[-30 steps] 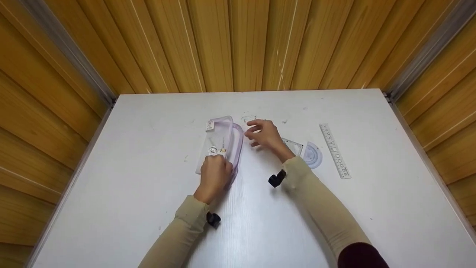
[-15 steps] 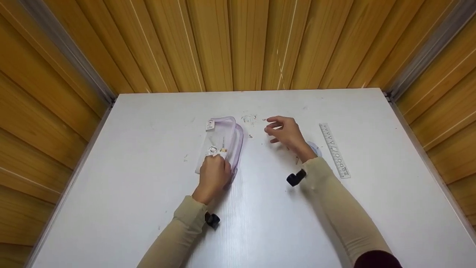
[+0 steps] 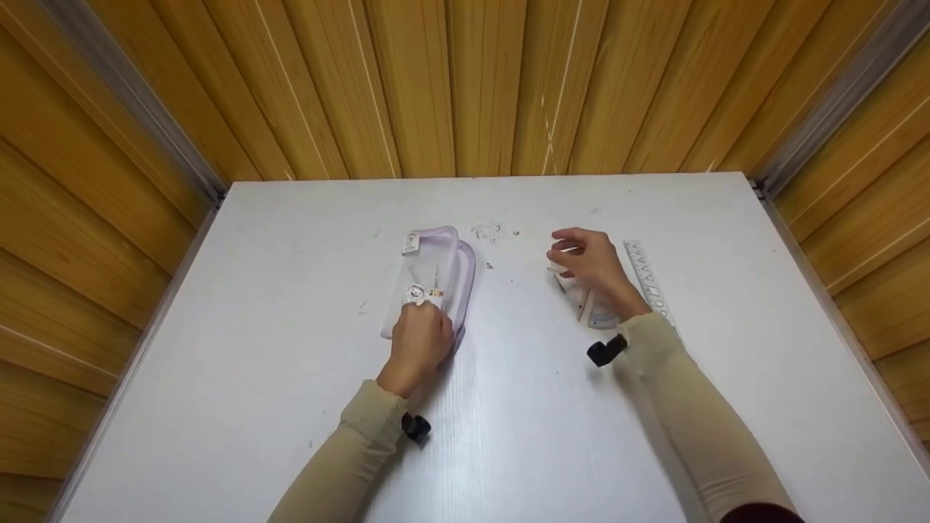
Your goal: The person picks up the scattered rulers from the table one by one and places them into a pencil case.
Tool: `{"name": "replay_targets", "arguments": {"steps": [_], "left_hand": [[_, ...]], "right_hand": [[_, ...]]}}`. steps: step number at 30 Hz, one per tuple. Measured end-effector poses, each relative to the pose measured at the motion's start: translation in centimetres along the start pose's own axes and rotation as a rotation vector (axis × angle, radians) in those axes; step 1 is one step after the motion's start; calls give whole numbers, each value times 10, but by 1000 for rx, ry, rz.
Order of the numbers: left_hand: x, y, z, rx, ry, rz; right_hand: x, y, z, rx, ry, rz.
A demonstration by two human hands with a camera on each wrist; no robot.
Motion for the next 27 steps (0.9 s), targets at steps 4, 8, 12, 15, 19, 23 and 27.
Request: {"name": "replay_targets", "arguments": {"steps": [4,8,12,15,19,23,27], "left_hand": [[0,-1,-2,-5,-4,3],[0,0,-1,-11,-14,12],[0,0,-1,-19,-12,15],[0,0,-2,-9,6,1],[-1,-2,-4,5,25,-21],[-1,-2,-4,12,25,-24],[0,-1,-4,15,14,-20]], "right_hand": [[-2,-9,-6,-39,-7,-10],[-5,-18,-9,-86,-32,-30],[-7,-25,-9,-112,-74,-47],[-9,-30,-10,-120,-101,-55],[-11,-35,-15,-122,-87,-60],[-13,-37,-21,-126,-45,-56],[-14,-39,-23,-120,-30,-50]]}}
Point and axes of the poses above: each hand's wrist, its own x-axis towards the middle knuckle, its own y-axis out of the palm, z = x × y, the point moved 8 cm from there along x, towards the middle knuckle, and after that the axes turned 7 degrees about -z, right-handed, at the moved point
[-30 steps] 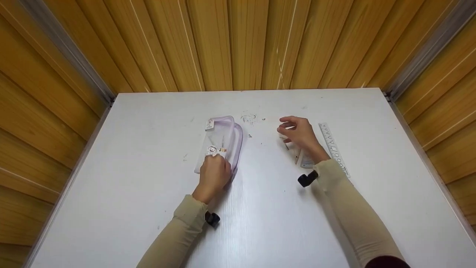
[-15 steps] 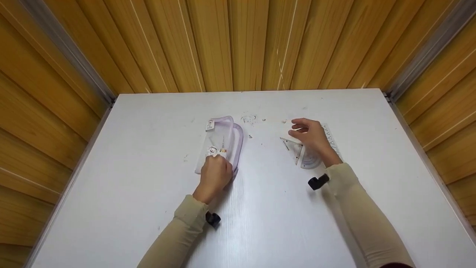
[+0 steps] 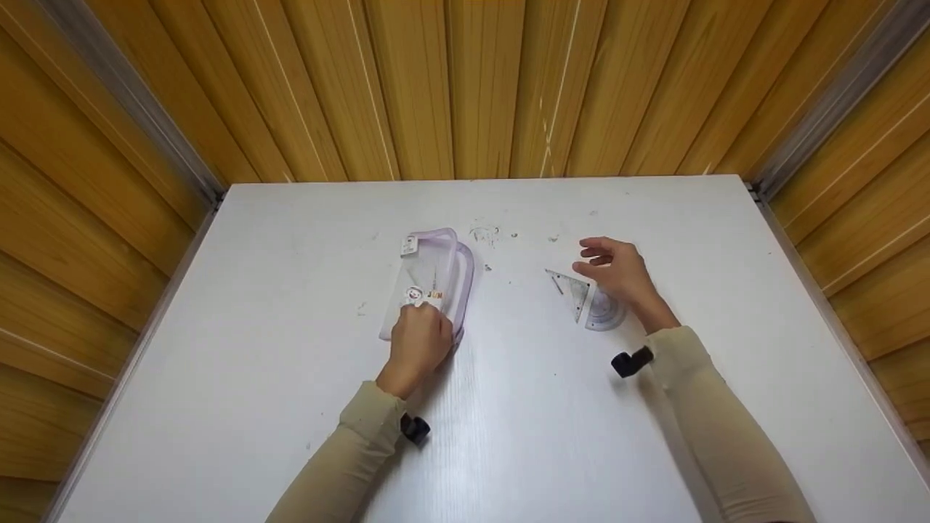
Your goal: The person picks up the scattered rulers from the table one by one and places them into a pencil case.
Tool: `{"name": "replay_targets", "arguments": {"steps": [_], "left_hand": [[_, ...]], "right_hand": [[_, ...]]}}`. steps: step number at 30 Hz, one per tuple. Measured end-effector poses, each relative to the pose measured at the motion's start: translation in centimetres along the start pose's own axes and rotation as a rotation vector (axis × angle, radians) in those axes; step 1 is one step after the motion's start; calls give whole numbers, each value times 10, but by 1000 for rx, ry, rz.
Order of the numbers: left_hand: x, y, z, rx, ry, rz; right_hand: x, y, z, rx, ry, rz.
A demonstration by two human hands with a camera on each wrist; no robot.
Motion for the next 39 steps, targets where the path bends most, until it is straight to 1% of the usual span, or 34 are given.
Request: {"name": "replay_targets", "arguments": {"steps": [6,15,19,24,27,32,39], "left_hand": [[0,1,2,0,-7,0],[1,2,2,10,-7,17],[1,2,1,3,0,19],[0,1,2,-2,4,9],[0,2,3,-3,2,8],[0,2,5,-10,-2,4],[0,2,5,-5,-13,5]], "right_hand": [[-1,0,0,-18,-20,5],[-4,4,-7,-42,-7,5],[-7,7,-8,-45,-21,13],[-11,14,-7,-101,-47,28],[-13,20,-8,-131,-45,41],[-14,26,-12,-148,-40,53],[-14,30,-17,-198,-40,48]]}}
Point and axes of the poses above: each hand's wrist, its own x-axis towards the middle knuckle, its own y-axis out of the palm, z = x × y, the point moved 8 cm from there along x, towards the middle knuckle, and after that the axes turned 7 degrees about -z, right-handed, at the moved point
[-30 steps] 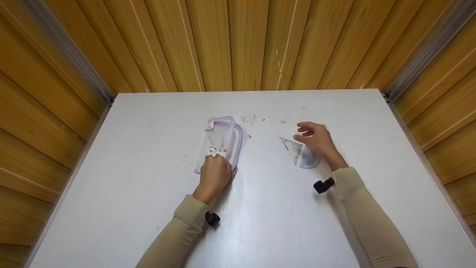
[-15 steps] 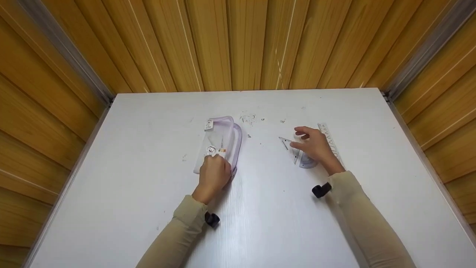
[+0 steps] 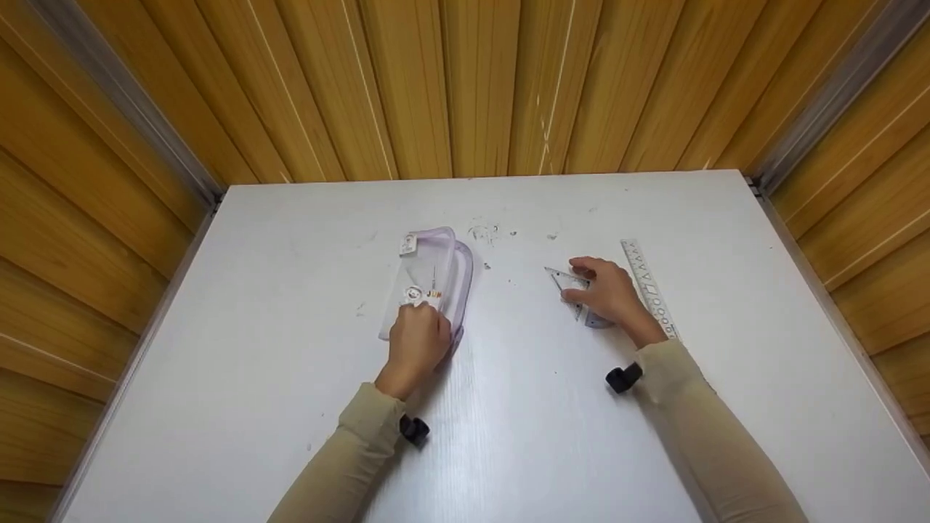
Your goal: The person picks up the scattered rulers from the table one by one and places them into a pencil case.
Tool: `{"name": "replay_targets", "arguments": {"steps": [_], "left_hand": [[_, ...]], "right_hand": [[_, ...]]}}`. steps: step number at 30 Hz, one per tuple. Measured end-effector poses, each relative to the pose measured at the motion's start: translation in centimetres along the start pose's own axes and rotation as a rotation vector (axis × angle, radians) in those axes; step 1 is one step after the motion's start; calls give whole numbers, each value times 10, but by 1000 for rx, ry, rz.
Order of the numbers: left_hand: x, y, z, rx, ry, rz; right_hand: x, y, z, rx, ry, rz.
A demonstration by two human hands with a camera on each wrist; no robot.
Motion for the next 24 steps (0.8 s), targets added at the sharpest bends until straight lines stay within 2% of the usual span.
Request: {"name": "replay_targets", "arguments": {"steps": [10,17,24], "left_hand": [[-1,-1,0,3,11,-14],[-1,-1,-1,16,12,-17],[-1,0,-1,19,-4,-7]], "right_hand": [[-2,0,0,-52,-31,-34],[-4,-1,2,-51,-56,-54],[-2,-1,0,-51,-34,-55]]}}
Point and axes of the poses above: each hand's wrist, its own x-axis towards the middle knuckle, its own y-axis out of the palm, z = x × y, the point moved 8 cm from there along x, towards the middle knuckle, and after that the axes turned 7 degrees about -z, right-handed, at the moved point
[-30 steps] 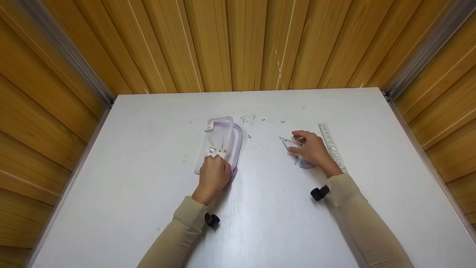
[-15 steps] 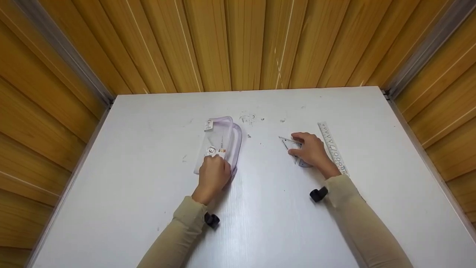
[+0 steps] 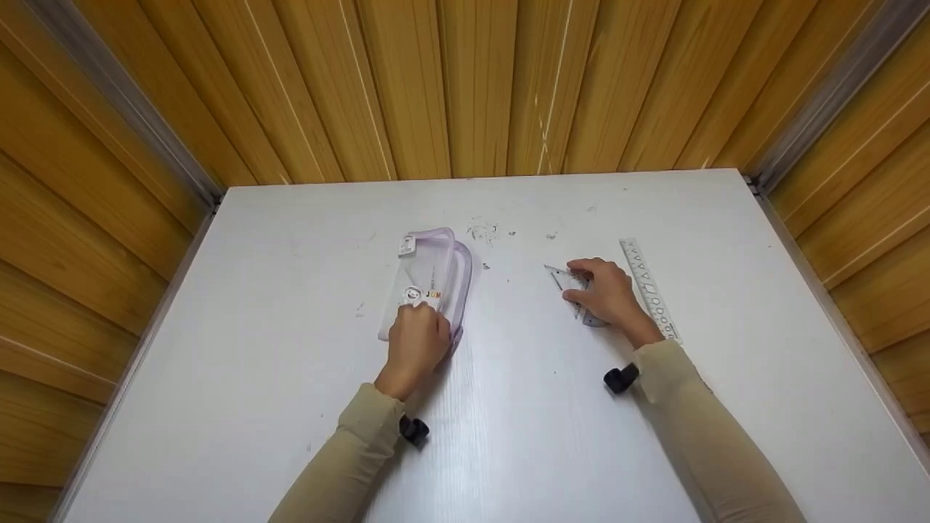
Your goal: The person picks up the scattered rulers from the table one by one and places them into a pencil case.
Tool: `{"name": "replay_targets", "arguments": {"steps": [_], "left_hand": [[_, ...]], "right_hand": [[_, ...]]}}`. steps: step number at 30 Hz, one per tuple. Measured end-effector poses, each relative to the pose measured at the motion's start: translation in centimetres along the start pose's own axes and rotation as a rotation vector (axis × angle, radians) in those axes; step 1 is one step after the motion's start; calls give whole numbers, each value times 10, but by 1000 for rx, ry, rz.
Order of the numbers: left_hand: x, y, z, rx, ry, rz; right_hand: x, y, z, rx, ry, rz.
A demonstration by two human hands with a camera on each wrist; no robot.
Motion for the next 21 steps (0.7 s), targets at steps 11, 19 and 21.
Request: {"name": "replay_targets", "arguments": {"steps": [11,19,21], "left_hand": [[2,0,1,-11,-7,4],[1,-1,-1,-3,14,-13],[0,-2,-1,-6,18,-20]], "right_hand": [[4,0,2,3,-7,8],[6,-1,7,-5,-40,11],[7,-1,8,-3,-35,16]]}}
Point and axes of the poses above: each hand's wrist, its own x-axis towards the middle knuckle, its own y-axis out of the palm, z = x × y, the point moved 8 cm from there along x, towards the middle knuckle, and after that the axes turned 7 degrees about -z, right-handed, at the moved point
